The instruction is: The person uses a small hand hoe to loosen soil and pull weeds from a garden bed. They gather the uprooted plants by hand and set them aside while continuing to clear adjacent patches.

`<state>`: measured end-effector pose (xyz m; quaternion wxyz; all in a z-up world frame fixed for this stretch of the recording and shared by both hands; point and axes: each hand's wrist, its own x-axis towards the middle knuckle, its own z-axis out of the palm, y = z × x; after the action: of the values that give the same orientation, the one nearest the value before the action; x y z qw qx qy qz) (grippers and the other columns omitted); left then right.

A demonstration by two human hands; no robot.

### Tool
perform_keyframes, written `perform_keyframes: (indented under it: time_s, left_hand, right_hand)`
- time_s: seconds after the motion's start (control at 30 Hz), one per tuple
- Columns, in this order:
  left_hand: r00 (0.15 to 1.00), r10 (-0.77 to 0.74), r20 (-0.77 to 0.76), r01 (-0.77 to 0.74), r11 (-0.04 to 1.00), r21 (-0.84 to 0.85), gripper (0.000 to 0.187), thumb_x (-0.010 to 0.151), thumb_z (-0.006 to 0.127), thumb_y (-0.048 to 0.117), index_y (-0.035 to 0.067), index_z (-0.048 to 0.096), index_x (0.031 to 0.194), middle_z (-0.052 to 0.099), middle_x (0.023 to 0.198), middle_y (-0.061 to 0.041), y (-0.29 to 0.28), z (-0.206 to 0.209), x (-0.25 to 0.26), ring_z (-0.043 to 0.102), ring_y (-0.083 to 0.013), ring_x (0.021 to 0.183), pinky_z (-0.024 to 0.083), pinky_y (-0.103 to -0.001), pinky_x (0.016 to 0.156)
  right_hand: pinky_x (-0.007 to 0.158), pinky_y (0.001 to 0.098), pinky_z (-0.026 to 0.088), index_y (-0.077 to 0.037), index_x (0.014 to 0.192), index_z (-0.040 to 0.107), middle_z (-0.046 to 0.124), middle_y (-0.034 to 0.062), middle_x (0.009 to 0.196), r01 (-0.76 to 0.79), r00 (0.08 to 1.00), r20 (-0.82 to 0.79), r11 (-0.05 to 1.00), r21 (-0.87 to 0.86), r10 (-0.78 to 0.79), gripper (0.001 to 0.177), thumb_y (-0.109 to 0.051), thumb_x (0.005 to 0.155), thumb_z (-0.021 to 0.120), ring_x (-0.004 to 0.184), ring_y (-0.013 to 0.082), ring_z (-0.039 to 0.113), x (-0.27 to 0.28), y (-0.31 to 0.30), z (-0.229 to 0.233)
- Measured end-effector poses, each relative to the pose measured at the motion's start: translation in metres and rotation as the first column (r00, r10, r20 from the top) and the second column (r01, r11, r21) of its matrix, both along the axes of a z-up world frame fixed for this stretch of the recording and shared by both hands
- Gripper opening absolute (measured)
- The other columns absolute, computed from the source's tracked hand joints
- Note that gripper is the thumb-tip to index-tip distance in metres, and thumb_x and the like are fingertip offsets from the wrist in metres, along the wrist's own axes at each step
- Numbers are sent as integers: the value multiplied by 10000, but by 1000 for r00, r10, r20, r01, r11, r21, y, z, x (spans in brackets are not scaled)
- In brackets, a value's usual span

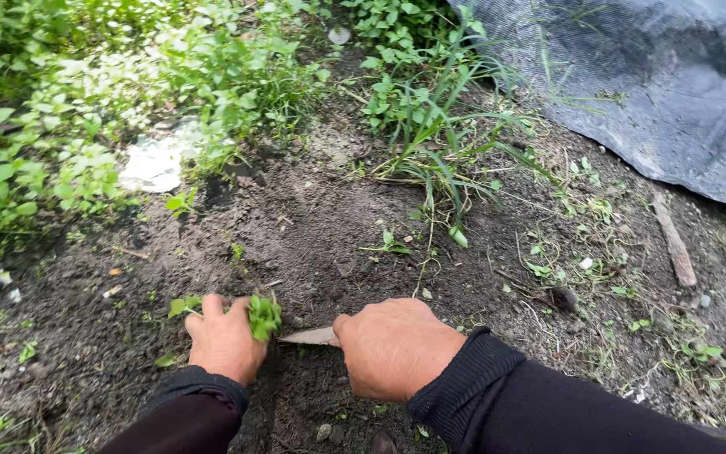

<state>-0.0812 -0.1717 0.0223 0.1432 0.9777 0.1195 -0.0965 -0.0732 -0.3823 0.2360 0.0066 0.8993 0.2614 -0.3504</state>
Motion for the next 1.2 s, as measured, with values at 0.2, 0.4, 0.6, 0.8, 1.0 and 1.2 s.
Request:
perform_keyframes:
  time_s: [0.2, 0.4, 0.6, 0.8, 1.0, 1.2]
  left_hand:
    - [966, -104, -235, 119, 992, 49, 494, 871, 665, 115, 207, 596, 1351, 498, 1360, -135, 9, -2, -2, 564, -415, 1170, 513, -465, 1026]
    - [978, 198, -62, -199, 980, -12, 379, 877, 686, 187, 86, 685, 1243, 637, 1210, -248, 49, -15, -11, 671, -456, 1064, 554, -501, 940]
    - [891, 445, -87, -450, 892, -48, 284, 861, 687, 198, -26, 763, 1020, 727, 1095, -288, 87, -30, -3, 705, -431, 1035, 564, -479, 935]
    - [851, 441, -283, -458, 889, 8, 347, 903, 688, 260, 8, 721, 1140, 614, 1251, -218, 44, -35, -31, 680, -406, 1090, 547, -459, 945]
    - [919, 31, -394, -15, 999, 44, 365, 928, 654, 306, 52, 711, 1184, 713, 1183, -156, 19, -59, -36, 648, -354, 1177, 512, -399, 1040]
    - [920, 349, -179, -387, 883, -265, 289, 938, 615, 171, 34, 739, 1161, 732, 1147, -245, 21, -49, -28, 696, -416, 1095, 559, -438, 1002]
  right_hand:
    - [847, 521, 541, -114, 1211, 618, 734, 144, 973, 75, 994, -70, 996, -54, -78, 342, -301, 926, 588, 962, 370, 699, -1, -21, -8]
    - [901, 483, 538, -199, 1181, 686, 738, 104, 1024, 230, 972, -34, 973, -22, -231, 330, -399, 938, 586, 1009, 335, 695, 12, -40, -27]
    - [859, 409, 574, -112, 1086, 761, 768, 126, 939, 403, 914, -53, 889, 218, -401, 374, -416, 890, 663, 904, 292, 751, 35, -55, -42]
    - [768, 391, 558, -83, 1081, 766, 730, 77, 840, 402, 915, -120, 896, 187, -385, 380, -409, 920, 657, 787, 240, 708, 14, -50, -73]
    - [659, 445, 510, -39, 1046, 779, 658, 116, 781, 685, 723, -351, 681, 258, -594, 334, -328, 908, 685, 679, 231, 593, 20, -46, -72]
    - [676, 345, 534, -64, 1018, 764, 704, 57, 755, 518, 854, -138, 794, 318, -502, 315, -350, 920, 674, 684, 168, 663, 23, -44, -75]
